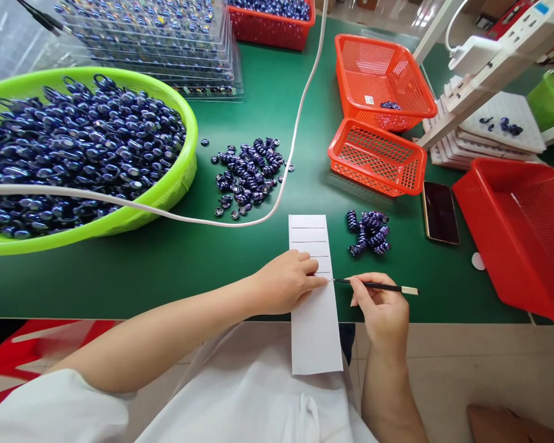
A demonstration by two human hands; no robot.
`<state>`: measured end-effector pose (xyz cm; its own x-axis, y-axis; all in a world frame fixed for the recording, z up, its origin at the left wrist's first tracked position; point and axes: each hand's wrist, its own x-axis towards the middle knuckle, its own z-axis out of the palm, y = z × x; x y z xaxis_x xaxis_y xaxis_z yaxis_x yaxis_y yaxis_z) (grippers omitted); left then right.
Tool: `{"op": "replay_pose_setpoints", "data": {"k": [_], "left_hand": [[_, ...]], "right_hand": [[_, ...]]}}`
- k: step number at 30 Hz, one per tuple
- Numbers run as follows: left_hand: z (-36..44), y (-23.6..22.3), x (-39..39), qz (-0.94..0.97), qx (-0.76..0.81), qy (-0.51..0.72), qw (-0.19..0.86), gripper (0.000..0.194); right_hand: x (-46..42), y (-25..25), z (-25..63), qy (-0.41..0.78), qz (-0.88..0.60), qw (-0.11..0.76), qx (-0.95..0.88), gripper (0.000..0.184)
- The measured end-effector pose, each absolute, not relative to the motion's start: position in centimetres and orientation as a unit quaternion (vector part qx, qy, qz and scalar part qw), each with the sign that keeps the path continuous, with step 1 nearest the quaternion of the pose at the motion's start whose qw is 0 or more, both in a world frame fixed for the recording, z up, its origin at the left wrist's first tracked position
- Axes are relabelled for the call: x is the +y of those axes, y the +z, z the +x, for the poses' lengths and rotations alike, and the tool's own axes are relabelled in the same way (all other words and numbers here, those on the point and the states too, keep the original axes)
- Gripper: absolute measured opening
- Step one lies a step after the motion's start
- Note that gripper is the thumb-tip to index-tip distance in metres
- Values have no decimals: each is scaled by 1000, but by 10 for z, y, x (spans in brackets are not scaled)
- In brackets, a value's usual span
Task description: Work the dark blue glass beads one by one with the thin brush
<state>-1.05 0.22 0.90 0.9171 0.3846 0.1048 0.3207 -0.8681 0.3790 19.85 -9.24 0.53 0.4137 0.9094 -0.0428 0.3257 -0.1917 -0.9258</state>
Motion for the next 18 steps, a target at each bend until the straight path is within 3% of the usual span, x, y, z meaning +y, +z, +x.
{"op": "replay_pose_setpoints", "data": {"k": [18], "left_hand": [[-7,11,-1,969,196,59,140,36]], "right_hand": [[-100,-1,193,264,-674,501,-474,10]]}}
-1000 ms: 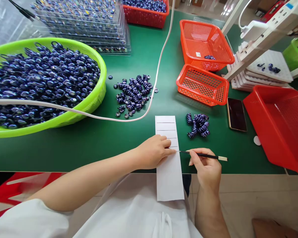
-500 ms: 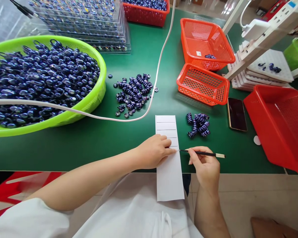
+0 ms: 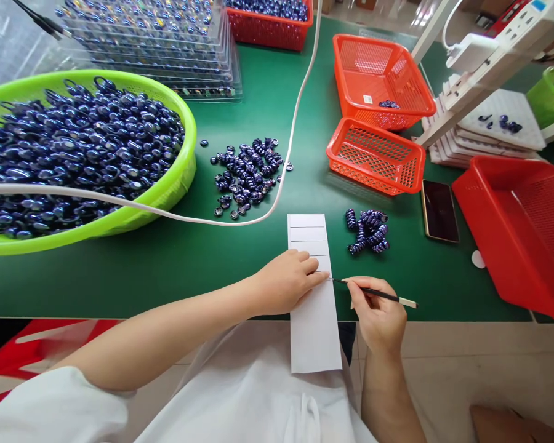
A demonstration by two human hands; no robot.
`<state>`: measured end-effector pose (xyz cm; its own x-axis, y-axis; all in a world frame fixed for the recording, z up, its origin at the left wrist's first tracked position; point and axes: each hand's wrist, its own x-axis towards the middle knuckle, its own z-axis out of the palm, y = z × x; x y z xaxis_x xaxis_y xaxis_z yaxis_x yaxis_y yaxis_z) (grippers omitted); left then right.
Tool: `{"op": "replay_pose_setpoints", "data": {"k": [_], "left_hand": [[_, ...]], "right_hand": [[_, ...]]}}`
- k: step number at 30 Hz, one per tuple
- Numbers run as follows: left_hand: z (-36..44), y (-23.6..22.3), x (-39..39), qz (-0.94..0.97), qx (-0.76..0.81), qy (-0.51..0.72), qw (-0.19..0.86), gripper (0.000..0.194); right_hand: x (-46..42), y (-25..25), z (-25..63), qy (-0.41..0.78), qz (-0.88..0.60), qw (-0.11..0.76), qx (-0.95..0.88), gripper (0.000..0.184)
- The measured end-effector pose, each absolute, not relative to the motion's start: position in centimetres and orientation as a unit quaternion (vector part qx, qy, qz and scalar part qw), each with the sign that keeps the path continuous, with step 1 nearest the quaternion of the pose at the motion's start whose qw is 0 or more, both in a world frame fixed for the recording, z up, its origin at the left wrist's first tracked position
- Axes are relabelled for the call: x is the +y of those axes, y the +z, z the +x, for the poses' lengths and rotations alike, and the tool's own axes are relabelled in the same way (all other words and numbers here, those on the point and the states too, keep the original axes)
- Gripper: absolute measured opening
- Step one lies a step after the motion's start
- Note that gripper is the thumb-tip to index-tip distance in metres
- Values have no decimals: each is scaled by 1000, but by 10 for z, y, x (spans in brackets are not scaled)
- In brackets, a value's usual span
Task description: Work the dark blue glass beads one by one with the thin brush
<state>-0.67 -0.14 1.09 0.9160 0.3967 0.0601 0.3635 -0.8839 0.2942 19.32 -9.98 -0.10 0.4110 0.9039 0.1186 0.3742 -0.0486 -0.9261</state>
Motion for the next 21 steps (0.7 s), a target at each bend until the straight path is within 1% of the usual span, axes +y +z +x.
{"op": "replay_pose_setpoints", "data": {"k": [4,7,10,13,16,19,21], "left_hand": [[-6,11,-3,970,196,57,131,35],[-8,8,-3,963,202,86,157,33],[-9,4,-2,923,250,165,240,33],[-8,5,1,841,325,231,364,23],[-6,10,4,765,365,259,464,12],[-4,13,5,715,378,262,527,14],[-3,14,6,700,379,257,547,17]], "right_hand": [[-101,1,192,272,-666,537,-441,13],[-100,3,194,284,-659,553,-424,12],[-99,3,195,299,-646,575,-403,11],[-98,0,193,301,-631,611,-372,12],[-98,-4,188,288,-603,657,-348,11],[-96,-8,181,280,-568,693,-344,10],[-94,-11,177,287,-550,702,-350,9]]}}
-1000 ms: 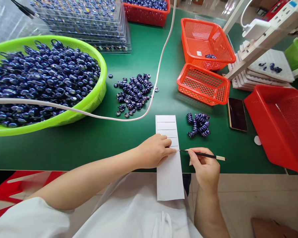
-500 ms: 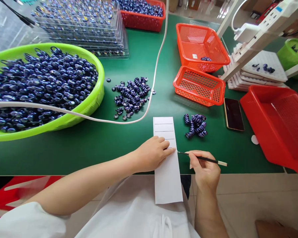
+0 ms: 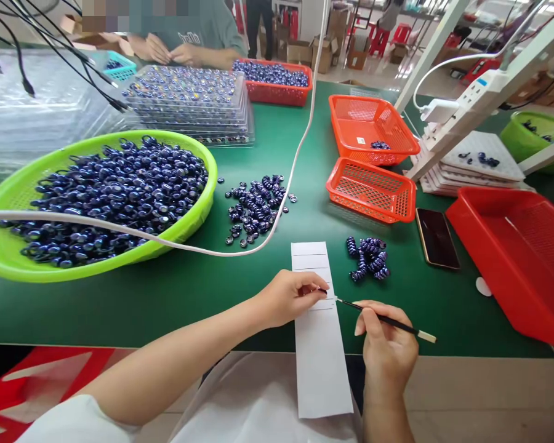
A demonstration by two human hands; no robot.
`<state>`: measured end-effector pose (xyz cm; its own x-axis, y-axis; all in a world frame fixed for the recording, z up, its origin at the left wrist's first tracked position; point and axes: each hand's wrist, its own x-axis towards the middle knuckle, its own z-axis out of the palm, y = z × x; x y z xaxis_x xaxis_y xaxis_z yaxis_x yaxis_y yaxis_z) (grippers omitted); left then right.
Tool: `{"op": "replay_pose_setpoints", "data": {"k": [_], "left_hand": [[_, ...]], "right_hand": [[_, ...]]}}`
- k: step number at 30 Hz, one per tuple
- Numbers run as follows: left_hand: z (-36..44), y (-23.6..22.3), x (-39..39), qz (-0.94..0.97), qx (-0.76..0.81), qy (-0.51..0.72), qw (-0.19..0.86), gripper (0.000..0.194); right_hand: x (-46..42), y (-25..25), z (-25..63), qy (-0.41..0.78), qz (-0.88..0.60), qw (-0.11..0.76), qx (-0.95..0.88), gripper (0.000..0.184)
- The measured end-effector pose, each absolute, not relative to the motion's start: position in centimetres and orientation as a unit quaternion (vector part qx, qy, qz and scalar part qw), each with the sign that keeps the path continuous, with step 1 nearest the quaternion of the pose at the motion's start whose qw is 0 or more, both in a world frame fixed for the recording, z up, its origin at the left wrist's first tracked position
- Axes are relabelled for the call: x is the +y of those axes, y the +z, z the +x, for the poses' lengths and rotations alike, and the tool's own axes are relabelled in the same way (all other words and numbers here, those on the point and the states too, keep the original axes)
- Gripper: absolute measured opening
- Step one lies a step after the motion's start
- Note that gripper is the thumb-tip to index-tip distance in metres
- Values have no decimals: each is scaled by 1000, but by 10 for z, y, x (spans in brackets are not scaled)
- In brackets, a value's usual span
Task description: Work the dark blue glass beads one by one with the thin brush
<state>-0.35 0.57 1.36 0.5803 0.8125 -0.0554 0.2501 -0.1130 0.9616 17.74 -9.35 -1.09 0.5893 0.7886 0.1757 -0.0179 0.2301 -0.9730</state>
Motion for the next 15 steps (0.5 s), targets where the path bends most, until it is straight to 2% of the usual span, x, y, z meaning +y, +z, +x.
{"op": "replay_pose_setpoints", "data": {"k": [6,15], "left_hand": [[-4,11,7,703,367,244,558,29],[-1,6,3,713,353,233,559,27]], "right_hand": [[-89,-16,175,289,-549,699,-356,10],[-91,-12,172,287,-563,671,-388,9]]}}
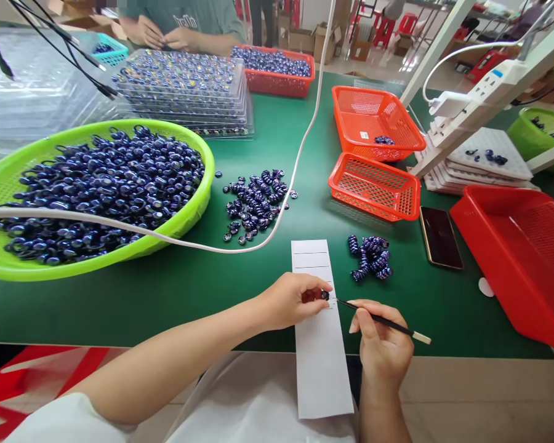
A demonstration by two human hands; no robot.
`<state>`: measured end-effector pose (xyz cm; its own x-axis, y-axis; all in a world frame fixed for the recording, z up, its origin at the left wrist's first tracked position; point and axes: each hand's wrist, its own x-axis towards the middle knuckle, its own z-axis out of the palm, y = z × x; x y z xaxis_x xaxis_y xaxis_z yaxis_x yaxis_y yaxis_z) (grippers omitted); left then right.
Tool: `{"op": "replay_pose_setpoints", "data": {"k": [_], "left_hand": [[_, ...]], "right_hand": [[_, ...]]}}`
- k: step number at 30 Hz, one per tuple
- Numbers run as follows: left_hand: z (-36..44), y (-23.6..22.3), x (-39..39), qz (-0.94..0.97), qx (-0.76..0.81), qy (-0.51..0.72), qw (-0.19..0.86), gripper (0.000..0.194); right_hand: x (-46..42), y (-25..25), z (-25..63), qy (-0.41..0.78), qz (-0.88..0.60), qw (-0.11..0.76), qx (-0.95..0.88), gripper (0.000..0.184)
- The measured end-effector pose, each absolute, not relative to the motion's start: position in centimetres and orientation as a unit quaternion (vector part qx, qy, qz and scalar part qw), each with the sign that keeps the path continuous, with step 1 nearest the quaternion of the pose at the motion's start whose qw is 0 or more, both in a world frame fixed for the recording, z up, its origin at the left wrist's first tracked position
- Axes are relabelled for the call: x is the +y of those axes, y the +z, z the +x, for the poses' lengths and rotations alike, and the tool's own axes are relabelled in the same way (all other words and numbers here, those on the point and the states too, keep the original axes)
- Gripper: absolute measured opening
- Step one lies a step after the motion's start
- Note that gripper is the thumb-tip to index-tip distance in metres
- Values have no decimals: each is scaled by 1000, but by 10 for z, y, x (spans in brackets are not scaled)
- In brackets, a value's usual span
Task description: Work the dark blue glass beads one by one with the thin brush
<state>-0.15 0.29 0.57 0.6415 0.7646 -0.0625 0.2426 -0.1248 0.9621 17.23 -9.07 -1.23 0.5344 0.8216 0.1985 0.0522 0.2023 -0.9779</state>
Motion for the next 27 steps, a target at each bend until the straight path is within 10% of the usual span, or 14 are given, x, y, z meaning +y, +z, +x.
{"op": "replay_pose_setpoints", "data": {"k": [27], "left_hand": [[0,2,-3,832,324,249,376,28]], "right_hand": [[-97,-13,171,261,-605,596,-458,7]]}}
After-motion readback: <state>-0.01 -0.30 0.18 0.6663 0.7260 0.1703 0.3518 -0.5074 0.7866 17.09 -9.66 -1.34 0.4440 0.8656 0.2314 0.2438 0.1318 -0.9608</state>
